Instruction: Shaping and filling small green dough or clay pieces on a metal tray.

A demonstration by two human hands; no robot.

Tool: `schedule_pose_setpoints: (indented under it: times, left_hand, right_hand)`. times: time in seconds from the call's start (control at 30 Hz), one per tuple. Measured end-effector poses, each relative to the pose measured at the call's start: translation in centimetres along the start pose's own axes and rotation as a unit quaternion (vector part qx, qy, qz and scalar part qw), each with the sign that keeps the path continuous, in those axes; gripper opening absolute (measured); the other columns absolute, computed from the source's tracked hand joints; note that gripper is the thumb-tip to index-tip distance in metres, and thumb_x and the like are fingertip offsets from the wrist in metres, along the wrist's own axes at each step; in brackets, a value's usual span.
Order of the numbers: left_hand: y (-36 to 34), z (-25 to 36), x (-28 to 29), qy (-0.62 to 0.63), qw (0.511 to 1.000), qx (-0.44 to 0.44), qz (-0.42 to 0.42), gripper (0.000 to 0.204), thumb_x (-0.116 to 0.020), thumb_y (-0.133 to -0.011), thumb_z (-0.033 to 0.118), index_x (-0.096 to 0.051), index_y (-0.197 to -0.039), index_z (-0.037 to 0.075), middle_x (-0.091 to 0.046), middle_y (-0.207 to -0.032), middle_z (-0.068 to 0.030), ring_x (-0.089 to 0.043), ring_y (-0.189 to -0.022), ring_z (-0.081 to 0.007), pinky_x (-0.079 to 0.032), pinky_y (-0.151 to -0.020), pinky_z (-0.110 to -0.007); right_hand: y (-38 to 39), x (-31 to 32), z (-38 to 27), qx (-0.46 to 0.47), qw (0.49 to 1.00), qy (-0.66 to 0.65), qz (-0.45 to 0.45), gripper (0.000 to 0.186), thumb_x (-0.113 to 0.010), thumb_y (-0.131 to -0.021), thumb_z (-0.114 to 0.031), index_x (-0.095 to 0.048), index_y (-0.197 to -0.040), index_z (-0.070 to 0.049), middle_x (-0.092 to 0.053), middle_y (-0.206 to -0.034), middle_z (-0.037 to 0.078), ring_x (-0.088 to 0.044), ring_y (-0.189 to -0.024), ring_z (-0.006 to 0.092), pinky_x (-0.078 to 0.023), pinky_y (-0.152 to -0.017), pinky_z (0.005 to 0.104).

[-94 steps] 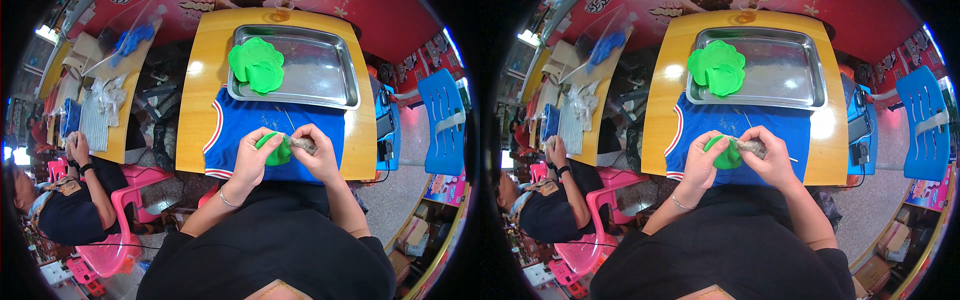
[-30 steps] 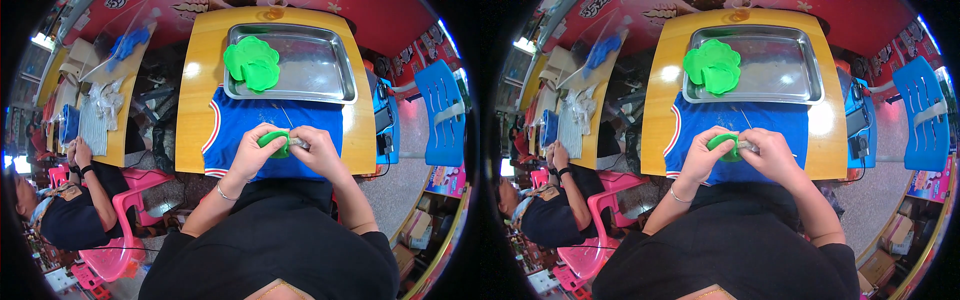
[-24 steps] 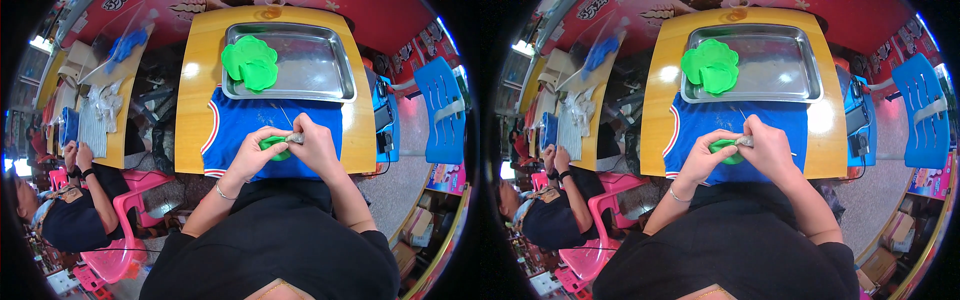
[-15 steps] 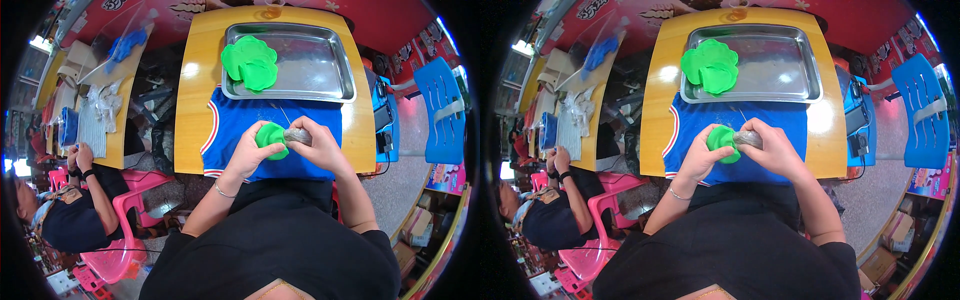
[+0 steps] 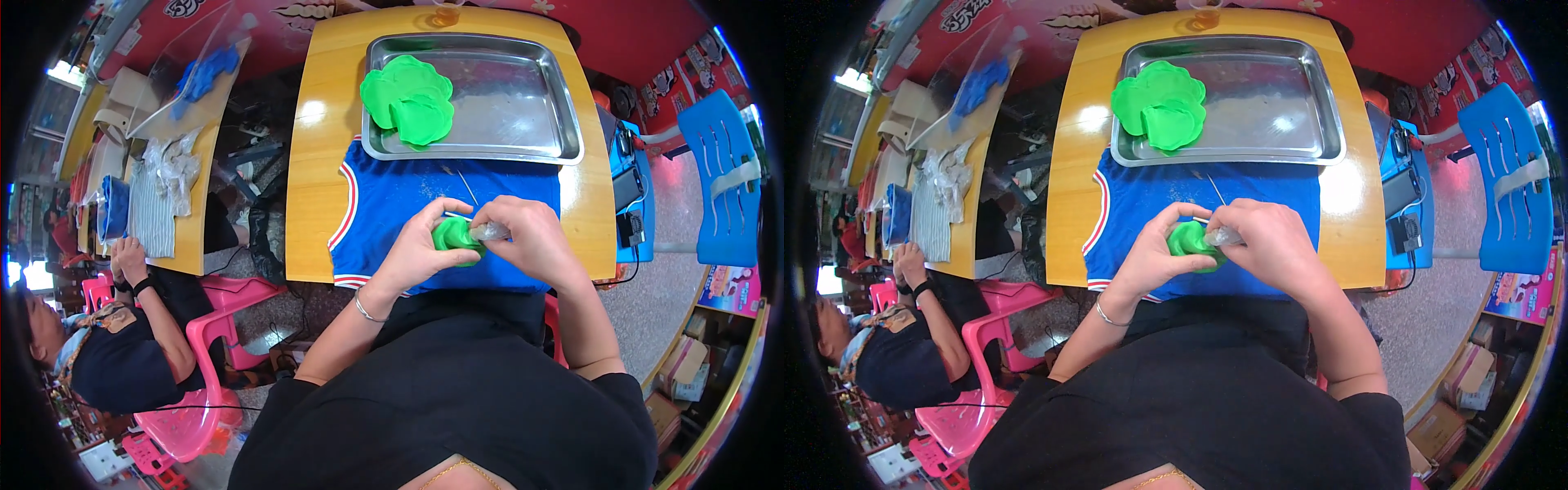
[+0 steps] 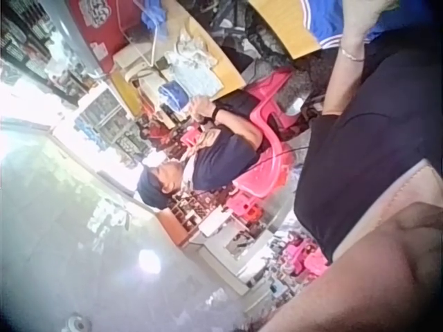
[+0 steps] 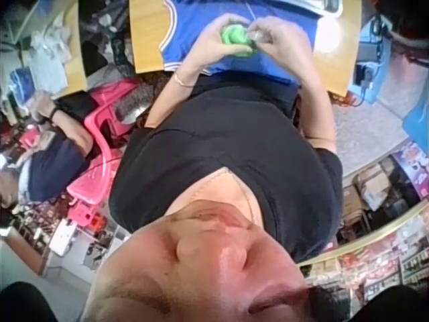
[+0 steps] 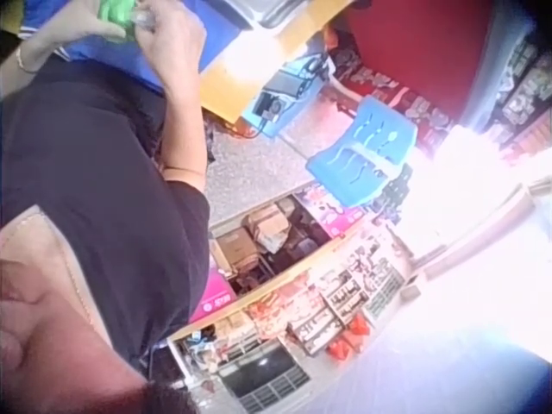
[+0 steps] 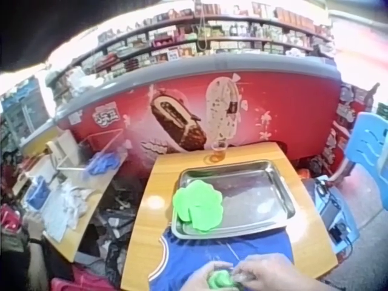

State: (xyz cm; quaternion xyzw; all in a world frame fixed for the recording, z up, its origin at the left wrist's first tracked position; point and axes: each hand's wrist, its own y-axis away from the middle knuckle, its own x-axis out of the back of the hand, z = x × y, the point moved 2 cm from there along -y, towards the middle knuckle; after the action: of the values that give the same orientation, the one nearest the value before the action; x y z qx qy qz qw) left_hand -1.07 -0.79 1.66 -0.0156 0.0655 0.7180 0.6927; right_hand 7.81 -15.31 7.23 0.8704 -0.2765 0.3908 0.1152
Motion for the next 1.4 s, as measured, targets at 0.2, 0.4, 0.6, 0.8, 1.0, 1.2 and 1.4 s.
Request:
schedule_pose_setpoints:
  times: [0.2, 0.4, 0.6, 0.8, 1.0, 1.2, 1.4]
  left_hand:
    - [0.4, -1.4, 0.3, 0.194, 0.978, 0.072, -0.017, 0.023, -0.061, -0.088, 0.021, -0.05, -0.102, 0.007, -0.053, -0.088, 0.0008, -0.05, -0.078, -0.0043, -0.042, -0.064, -0.02]
    - [0.0, -1.3, -0.3, 0.234, 0.969, 0.071, 0.036, 0.017, -0.06, -0.089, 0.018, -0.05, -0.095, 0.007, -0.053, -0.086, 0.0023, -0.048, -0.074, -0.0027, -0.041, -0.064, -0.018]
    - [0.0, -1.7, -1.0, 0.241, 0.967, 0.047, 0.063, 0.012, -0.062, -0.087, 0.013, -0.052, -0.089, 0.006, -0.054, -0.081, 0.0022, -0.05, -0.073, -0.0036, -0.043, -0.064, -0.019]
    - [-0.1, -1.9, -1.1, 0.298, 0.949, 0.052, 0.093, 0.011, -0.061, -0.088, 0.012, -0.054, -0.093, 0.005, -0.058, -0.082, 0.0003, -0.055, -0.072, -0.0058, -0.046, -0.063, -0.021]
    - [-0.1, -2.0, -1.1, 0.319, 0.938, 0.064, 0.115, 0.012, -0.061, -0.087, 0.013, -0.06, -0.094, 0.003, -0.061, -0.083, -0.0012, -0.057, -0.073, -0.0071, -0.048, -0.065, -0.021]
    - [0.0, -2.0, -1.0, 0.326, 0.937, 0.049, 0.112, 0.012, -0.063, -0.086, 0.014, -0.06, -0.091, 0.003, -0.061, -0.083, -0.0017, -0.059, -0.074, -0.0079, -0.049, -0.067, -0.023]
    - [0.3, -1.8, -1.1, 0.362, 0.922, 0.079, 0.111, 0.016, -0.063, -0.086, 0.016, -0.062, -0.094, 0.002, -0.064, -0.089, -0.005, -0.061, -0.081, -0.0108, -0.05, -0.073, -0.026]
  right_hand:
    - [0.2, 0.2, -0.1, -0.008, 0.976, -0.218, 0.006, 0.014, -0.064, -0.075, -0.01, -0.06, -0.086, -0.003, -0.062, -0.08, 0.011, -0.062, -0.071, 0.0261, -0.046, -0.062, 0.0325]
    - [0.2, -0.6, 1.2, 0.018, 0.99, -0.128, 0.064, 0.018, -0.064, -0.078, -0.013, -0.057, -0.09, -0.001, -0.061, -0.076, 0.01, -0.059, -0.064, 0.0191, -0.045, -0.058, 0.029]
    - [0.1, -0.7, 2.3, -0.094, 0.963, -0.231, 0.1, 0.018, -0.064, -0.08, -0.015, -0.058, -0.09, -0.001, -0.062, -0.076, 0.007, -0.058, -0.068, 0.0105, -0.046, -0.059, 0.0256]
    - [0.4, -0.2, 3.5, -0.137, 0.946, -0.29, 0.044, 0.019, -0.064, -0.082, -0.016, -0.058, -0.089, 0.0, -0.059, -0.073, 0.001, -0.051, -0.066, 0.0054, -0.042, -0.059, 0.0225]
    - [0.4, -1.2, 2.1, -0.046, 0.964, -0.247, 0.087, 0.016, -0.064, -0.08, -0.013, -0.058, -0.087, -0.001, -0.058, -0.069, 0.004, -0.053, -0.063, 0.0098, -0.042, -0.057, 0.0248]
    - [0.2, -2.3, 1.6, 0.003, 0.953, -0.219, 0.209, 0.015, -0.064, -0.078, -0.012, -0.059, -0.086, 0.0, -0.058, -0.072, 0.009, -0.057, -0.064, 0.0163, -0.044, -0.058, 0.0268]
    - [0.7, -2.0, 0.8, 0.015, 0.976, -0.185, 0.112, 0.01, -0.061, -0.081, -0.006, -0.059, -0.08, 0.004, -0.057, -0.074, 0.006, -0.054, -0.065, 0.0101, -0.042, -0.057, 0.0224]
